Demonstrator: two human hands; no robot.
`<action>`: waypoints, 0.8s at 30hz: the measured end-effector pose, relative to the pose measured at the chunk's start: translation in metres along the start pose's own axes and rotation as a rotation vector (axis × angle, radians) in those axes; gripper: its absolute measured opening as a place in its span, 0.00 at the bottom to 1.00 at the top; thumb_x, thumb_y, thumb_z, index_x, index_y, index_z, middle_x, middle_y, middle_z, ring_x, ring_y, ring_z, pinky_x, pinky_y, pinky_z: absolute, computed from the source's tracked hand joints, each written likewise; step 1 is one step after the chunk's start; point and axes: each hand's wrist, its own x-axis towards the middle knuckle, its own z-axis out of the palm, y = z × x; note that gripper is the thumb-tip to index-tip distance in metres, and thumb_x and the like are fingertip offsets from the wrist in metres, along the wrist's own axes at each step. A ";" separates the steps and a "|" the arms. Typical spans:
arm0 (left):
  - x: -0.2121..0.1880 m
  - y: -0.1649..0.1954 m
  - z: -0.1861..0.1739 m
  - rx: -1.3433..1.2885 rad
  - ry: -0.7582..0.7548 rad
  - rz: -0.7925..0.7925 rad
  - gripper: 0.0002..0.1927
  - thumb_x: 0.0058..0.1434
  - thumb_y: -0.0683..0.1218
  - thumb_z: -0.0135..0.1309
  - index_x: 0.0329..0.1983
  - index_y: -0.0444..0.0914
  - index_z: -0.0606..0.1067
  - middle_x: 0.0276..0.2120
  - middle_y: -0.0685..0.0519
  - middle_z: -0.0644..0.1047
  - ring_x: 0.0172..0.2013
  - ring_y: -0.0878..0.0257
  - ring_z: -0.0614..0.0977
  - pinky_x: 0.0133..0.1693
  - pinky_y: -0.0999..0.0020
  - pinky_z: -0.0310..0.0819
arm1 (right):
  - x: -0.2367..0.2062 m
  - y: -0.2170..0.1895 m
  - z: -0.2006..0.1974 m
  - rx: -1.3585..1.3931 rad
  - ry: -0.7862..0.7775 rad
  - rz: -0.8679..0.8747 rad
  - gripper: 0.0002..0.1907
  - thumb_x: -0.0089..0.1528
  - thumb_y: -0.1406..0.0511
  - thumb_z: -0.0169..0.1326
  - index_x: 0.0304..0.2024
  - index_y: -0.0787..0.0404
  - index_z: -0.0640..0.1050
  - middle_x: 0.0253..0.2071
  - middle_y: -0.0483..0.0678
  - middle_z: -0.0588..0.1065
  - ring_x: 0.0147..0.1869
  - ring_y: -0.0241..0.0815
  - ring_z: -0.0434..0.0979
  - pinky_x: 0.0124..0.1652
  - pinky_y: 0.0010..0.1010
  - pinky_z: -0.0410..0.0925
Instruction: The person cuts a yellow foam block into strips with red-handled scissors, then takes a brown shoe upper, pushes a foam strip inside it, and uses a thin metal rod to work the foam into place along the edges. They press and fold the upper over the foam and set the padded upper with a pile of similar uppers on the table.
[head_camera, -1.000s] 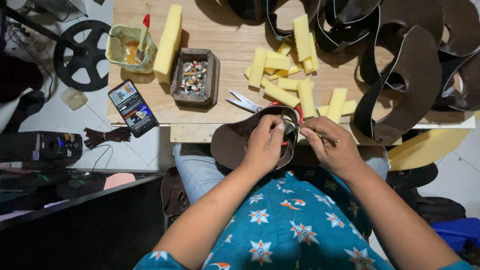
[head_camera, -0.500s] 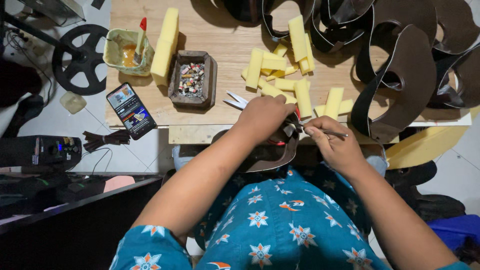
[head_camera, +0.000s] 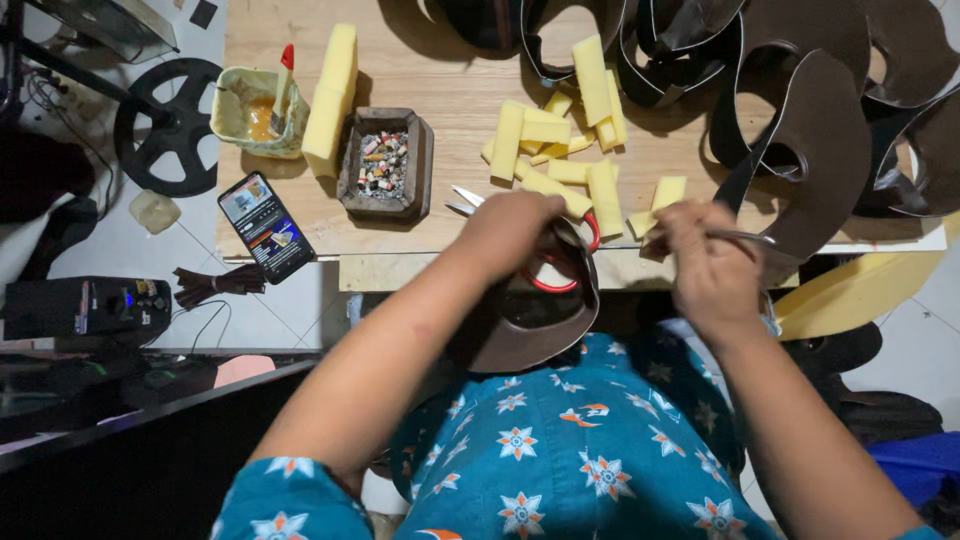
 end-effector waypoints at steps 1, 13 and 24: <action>-0.001 -0.005 -0.006 -0.039 0.018 -0.056 0.12 0.56 0.45 0.61 0.43 0.41 0.76 0.37 0.44 0.81 0.43 0.43 0.81 0.43 0.49 0.73 | 0.002 0.000 -0.001 0.070 0.082 -0.075 0.10 0.76 0.63 0.50 0.51 0.64 0.74 0.39 0.49 0.77 0.43 0.37 0.78 0.46 0.29 0.73; -0.035 -0.021 0.008 -0.224 -0.330 -0.463 0.18 0.54 0.51 0.61 0.40 0.33 0.82 0.40 0.36 0.81 0.43 0.44 0.84 0.47 0.56 0.77 | 0.020 0.023 0.023 -0.775 -0.310 -0.277 0.27 0.58 0.75 0.49 0.61 0.59 0.74 0.49 0.56 0.73 0.55 0.59 0.72 0.53 0.45 0.67; -0.042 -0.003 0.007 -0.631 -0.285 -0.451 0.15 0.56 0.49 0.55 0.36 0.31 0.80 0.31 0.41 0.82 0.33 0.52 0.83 0.37 0.57 0.76 | 0.020 -0.041 0.035 -0.349 -0.685 0.000 0.20 0.55 0.61 0.64 0.48 0.60 0.78 0.44 0.50 0.79 0.47 0.46 0.81 0.47 0.34 0.72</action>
